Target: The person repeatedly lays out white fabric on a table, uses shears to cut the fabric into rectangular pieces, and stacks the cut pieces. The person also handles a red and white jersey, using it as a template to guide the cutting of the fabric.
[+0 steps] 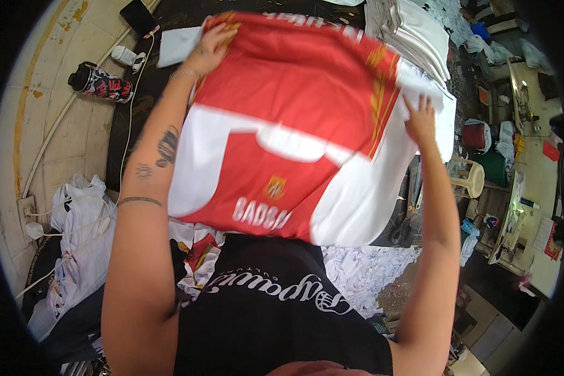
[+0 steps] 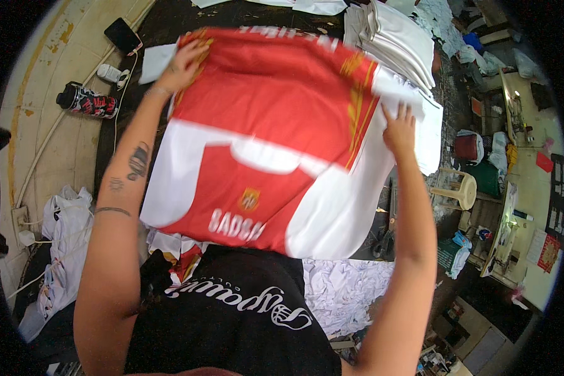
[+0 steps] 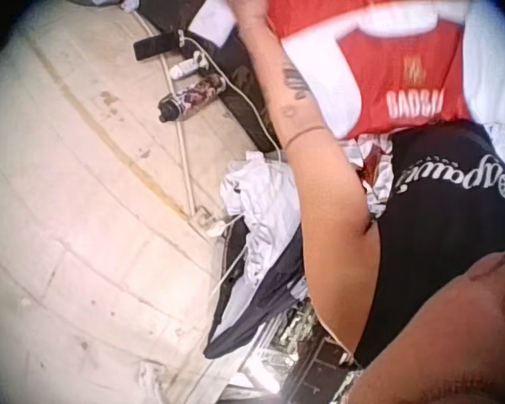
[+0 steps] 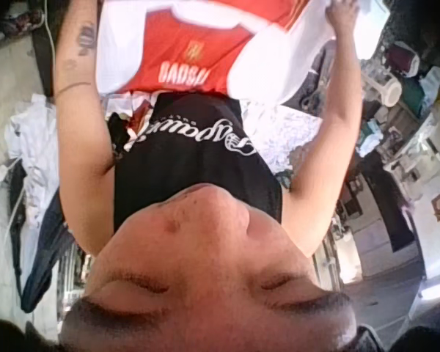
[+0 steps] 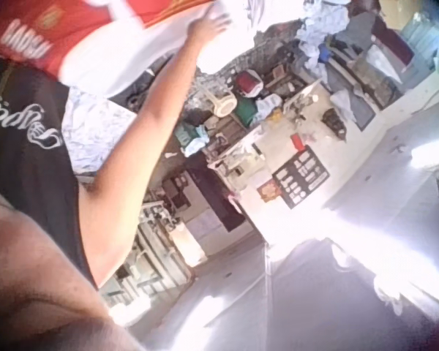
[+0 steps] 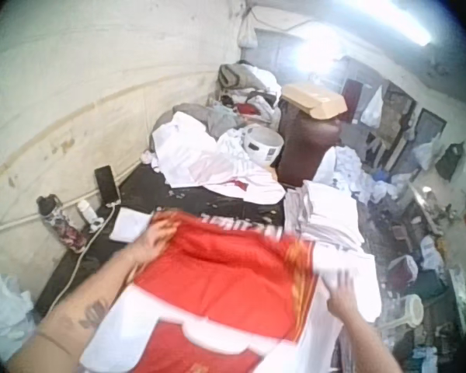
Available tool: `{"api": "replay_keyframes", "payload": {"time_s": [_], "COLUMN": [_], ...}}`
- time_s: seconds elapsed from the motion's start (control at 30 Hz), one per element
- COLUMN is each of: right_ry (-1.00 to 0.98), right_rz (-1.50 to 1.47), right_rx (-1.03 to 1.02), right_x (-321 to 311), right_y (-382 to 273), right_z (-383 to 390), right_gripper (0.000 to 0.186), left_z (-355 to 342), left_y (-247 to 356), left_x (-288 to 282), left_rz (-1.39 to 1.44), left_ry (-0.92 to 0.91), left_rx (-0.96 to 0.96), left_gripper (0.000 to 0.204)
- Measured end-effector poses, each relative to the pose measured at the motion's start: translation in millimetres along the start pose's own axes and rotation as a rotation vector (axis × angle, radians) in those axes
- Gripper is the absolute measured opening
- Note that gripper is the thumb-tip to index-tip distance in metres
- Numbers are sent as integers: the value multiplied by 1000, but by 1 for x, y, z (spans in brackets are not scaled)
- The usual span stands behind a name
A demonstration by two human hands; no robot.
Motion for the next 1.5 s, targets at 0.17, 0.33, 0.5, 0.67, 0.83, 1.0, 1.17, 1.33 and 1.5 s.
{"api": "replay_keyframes", "payload": {"time_s": [0.17, 0.33, 0.5, 0.67, 0.83, 1.0, 1.17, 1.33, 1.5], "right_ry": [-126, -556, -293, -440, -490, -471, -1315, -1497, -1277], "right_rz": [-970, -707, -1037, -694, -855, -1590, -2193, -1750, -1496], "right_rx": [-30, -61, 167, 517, 357, 262, 166, -176, -403], "right_x": [-41, -85, -76, -29, 6, 8, 4, 3, -7], "right_y": [-25, -148, -116, -37, -13, 27, 79, 74, 2], "right_z": [81, 281, 380, 402, 407, 431, 433, 390, 347], "right_gripper": [69, 91, 74, 75, 62, 52, 65, 75, 86], "left_z": [38, 179, 235, 264, 220, 244, 301, 327, 343], "left_y": [15, 54, 25, 35, 167, 359, 432, 450, 468], "left_x": [-17, 41, -11, -70, 97, 239, 268, 274, 288], "left_rz": [-79, -481, 192, -1121, -415, -152, -119, -157, -51], "left_ry": [8, -47, 105, 132, 197, -299, -217, -41, 130], "left_rx": [-628, -387, -540, -880, -240, -37, -129, -100, -137], "left_gripper": [45, 36, 32, 79, 55, 74, 85, 34, 26]}}
Point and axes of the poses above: each hand's wrist, its own z-axis away from the middle knuckle, its own x-axis out of the palm, y = z × x, the point moved 1 cm from there along -z, towards the middle knuckle, and after that the axes turned 2 degrees about z, right-handed, at the moved point
